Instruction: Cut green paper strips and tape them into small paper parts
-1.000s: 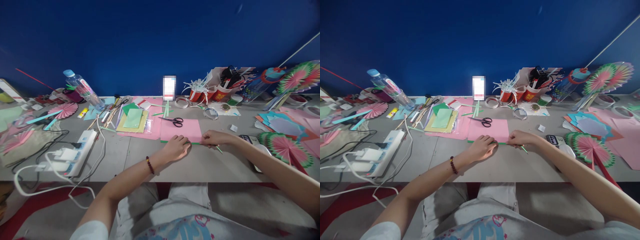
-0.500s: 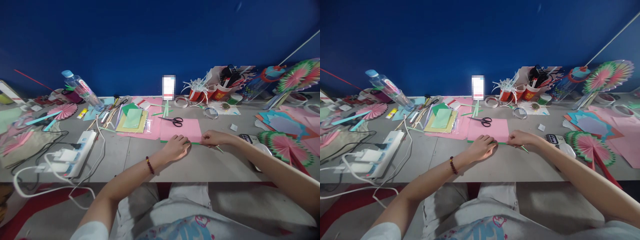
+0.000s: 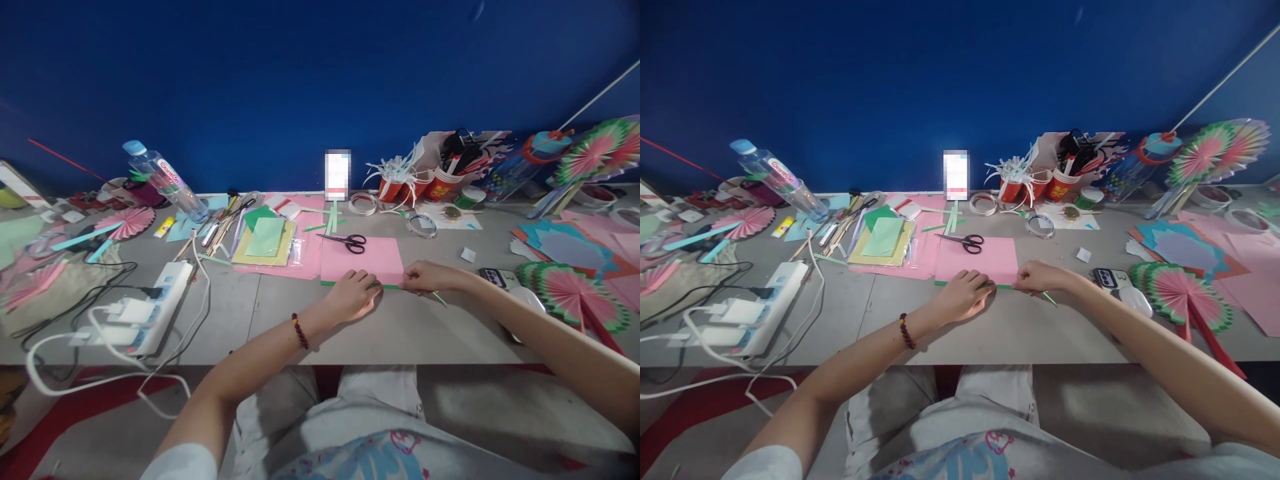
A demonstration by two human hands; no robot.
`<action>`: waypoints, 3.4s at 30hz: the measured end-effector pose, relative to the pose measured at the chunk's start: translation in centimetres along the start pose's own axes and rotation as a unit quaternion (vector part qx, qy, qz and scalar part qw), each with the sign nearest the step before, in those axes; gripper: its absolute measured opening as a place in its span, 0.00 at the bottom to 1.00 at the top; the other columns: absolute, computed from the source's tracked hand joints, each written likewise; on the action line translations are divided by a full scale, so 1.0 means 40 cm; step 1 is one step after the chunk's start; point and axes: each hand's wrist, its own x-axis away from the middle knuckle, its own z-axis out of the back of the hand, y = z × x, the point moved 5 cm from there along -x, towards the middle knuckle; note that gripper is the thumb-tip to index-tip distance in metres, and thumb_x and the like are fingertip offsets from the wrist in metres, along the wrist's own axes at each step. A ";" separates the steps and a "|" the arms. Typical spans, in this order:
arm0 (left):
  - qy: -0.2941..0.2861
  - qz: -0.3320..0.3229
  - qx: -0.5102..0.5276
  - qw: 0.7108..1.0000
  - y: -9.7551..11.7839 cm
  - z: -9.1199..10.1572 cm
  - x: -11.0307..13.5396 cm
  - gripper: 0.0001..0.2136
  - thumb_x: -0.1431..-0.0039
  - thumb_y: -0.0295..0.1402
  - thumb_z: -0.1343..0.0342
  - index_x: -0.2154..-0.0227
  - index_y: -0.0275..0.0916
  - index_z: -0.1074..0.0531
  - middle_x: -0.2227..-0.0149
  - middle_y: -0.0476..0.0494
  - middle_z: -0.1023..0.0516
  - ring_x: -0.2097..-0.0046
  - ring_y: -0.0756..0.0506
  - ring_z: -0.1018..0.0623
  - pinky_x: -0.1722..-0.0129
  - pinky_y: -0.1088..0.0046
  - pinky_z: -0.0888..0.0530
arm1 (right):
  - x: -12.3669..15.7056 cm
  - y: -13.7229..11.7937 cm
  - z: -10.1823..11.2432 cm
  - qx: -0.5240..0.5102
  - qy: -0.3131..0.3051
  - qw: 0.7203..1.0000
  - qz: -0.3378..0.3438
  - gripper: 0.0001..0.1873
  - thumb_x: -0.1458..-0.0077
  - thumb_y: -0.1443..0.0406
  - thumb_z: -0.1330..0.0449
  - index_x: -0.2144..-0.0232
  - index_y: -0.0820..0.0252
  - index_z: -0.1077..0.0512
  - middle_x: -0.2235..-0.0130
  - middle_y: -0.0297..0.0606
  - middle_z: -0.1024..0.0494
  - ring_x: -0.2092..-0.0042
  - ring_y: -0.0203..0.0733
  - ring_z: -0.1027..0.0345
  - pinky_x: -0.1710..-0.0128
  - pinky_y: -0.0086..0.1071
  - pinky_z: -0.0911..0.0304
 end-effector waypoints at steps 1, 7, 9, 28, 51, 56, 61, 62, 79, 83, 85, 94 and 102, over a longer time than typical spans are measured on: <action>-0.001 0.000 0.001 1.000 0.000 0.000 0.000 0.12 0.37 0.28 0.54 0.52 0.37 0.32 0.55 0.39 0.29 0.55 0.43 0.31 0.58 0.66 0.36 | -0.001 0.001 0.000 -0.001 0.004 1.000 0.000 0.20 0.56 0.51 0.40 0.82 0.60 0.36 0.81 0.33 0.32 0.79 0.33 0.42 0.78 0.28 0.48; 0.001 0.003 -0.005 1.000 0.000 0.000 -0.002 0.12 0.37 0.27 0.53 0.52 0.38 0.32 0.56 0.39 0.30 0.55 0.43 0.31 0.58 0.66 0.36 | -0.003 0.002 -0.001 0.001 0.022 1.000 -0.011 0.20 0.58 0.50 0.40 0.83 0.60 0.36 0.81 0.33 0.32 0.78 0.35 0.39 0.76 0.29 0.44; 0.003 0.002 -0.007 1.000 0.001 0.000 -0.002 0.12 0.37 0.27 0.53 0.52 0.37 0.32 0.56 0.39 0.30 0.55 0.43 0.31 0.58 0.66 0.36 | -0.001 -0.001 0.000 0.009 0.023 1.000 -0.016 0.20 0.59 0.50 0.40 0.83 0.60 0.36 0.81 0.34 0.32 0.77 0.35 0.38 0.76 0.29 0.44; 0.019 0.002 -0.002 1.000 0.002 0.001 -0.001 0.12 0.38 0.27 0.53 0.54 0.37 0.31 0.56 0.40 0.29 0.55 0.44 0.31 0.58 0.67 0.36 | 0.021 0.011 0.009 -0.021 -0.013 1.000 0.012 0.24 0.57 0.45 0.41 0.82 0.59 0.38 0.81 0.32 0.33 0.78 0.33 0.41 0.77 0.28 0.46; 0.049 0.027 0.057 0.997 -0.010 -0.002 0.001 0.12 0.40 0.26 0.51 0.55 0.38 0.31 0.58 0.42 0.26 0.55 0.45 0.28 0.59 0.67 0.34 | 0.058 -0.021 0.025 -0.084 -0.029 0.996 0.030 0.25 0.53 0.44 0.40 0.79 0.61 0.29 0.77 0.37 0.27 0.74 0.38 0.34 0.74 0.29 0.44; 0.103 0.067 0.124 0.985 -0.025 0.006 0.003 0.12 0.39 0.33 0.48 0.53 0.40 0.33 0.58 0.43 0.24 0.56 0.45 0.26 0.57 0.67 0.32 | 0.064 -0.055 0.051 -0.173 0.004 0.984 0.033 0.26 0.54 0.44 0.38 0.78 0.63 0.30 0.79 0.34 0.30 0.79 0.30 0.44 0.79 0.28 0.50; 0.181 0.125 0.218 0.951 -0.042 0.065 0.001 0.14 0.40 0.41 0.45 0.56 0.39 0.33 0.60 0.42 0.24 0.57 0.45 0.26 0.59 0.68 0.29 | 0.051 -0.122 0.057 -0.270 -0.001 0.959 0.084 0.26 0.51 0.45 0.39 0.79 0.62 0.33 0.82 0.31 0.34 0.81 0.28 0.47 0.82 0.27 0.54; 0.189 0.144 0.236 0.942 -0.047 0.074 0.001 0.14 0.40 0.41 0.45 0.56 0.39 0.33 0.60 0.43 0.24 0.57 0.45 0.26 0.60 0.68 0.29 | 0.047 -0.138 0.058 -0.278 0.005 0.956 0.089 0.25 0.51 0.45 0.38 0.80 0.62 0.33 0.82 0.31 0.34 0.82 0.28 0.47 0.82 0.27 0.54; 0.274 0.357 0.567 0.689 -0.130 0.029 -0.026 0.11 0.45 0.40 0.43 0.70 0.36 0.27 0.70 0.45 0.24 0.70 0.49 0.26 0.70 0.74 0.30 | -0.039 -0.254 0.077 -0.337 0.031 0.930 0.141 0.18 0.47 0.53 0.39 0.62 0.62 0.25 0.80 0.28 0.34 0.83 0.25 0.51 0.85 0.26 0.60; 0.249 0.392 0.630 0.623 -0.139 -0.007 -0.015 0.12 0.49 0.41 0.40 0.71 0.37 0.29 0.77 0.50 0.30 0.77 0.52 0.30 0.76 0.75 0.30 | -0.055 -0.241 0.107 -0.308 0.094 0.935 0.146 0.19 0.47 0.55 0.39 0.58 0.61 0.26 0.77 0.30 0.31 0.82 0.26 0.48 0.85 0.26 0.59; 0.238 0.398 0.647 0.605 -0.139 -0.020 -0.013 0.13 0.50 0.42 0.40 0.73 0.36 0.30 0.78 0.51 0.31 0.77 0.52 0.30 0.77 0.76 0.30 | -0.064 -0.236 0.131 -0.262 0.151 0.942 0.148 0.17 0.46 0.56 0.40 0.59 0.60 0.26 0.76 0.32 0.30 0.81 0.27 0.45 0.84 0.26 0.56; 0.214 0.386 0.650 0.618 -0.131 -0.028 -0.020 0.20 0.51 0.47 0.41 0.84 0.36 0.36 0.82 0.52 0.35 0.77 0.53 0.32 0.76 0.78 0.30 | -0.139 -0.275 0.194 0.153 0.269 0.940 0.145 0.11 0.48 0.64 0.43 0.65 0.59 0.23 0.68 0.37 0.22 0.67 0.39 0.30 0.66 0.30 0.41; 0.200 0.361 0.673 0.613 -0.124 -0.043 -0.022 0.18 0.51 0.46 0.41 0.83 0.36 0.35 0.82 0.52 0.36 0.76 0.52 0.30 0.73 0.76 0.28 | -0.203 -0.326 0.137 0.258 0.122 0.951 0.119 0.09 0.57 0.68 0.37 0.69 0.59 0.27 0.69 0.34 0.23 0.70 0.35 0.34 0.73 0.26 0.46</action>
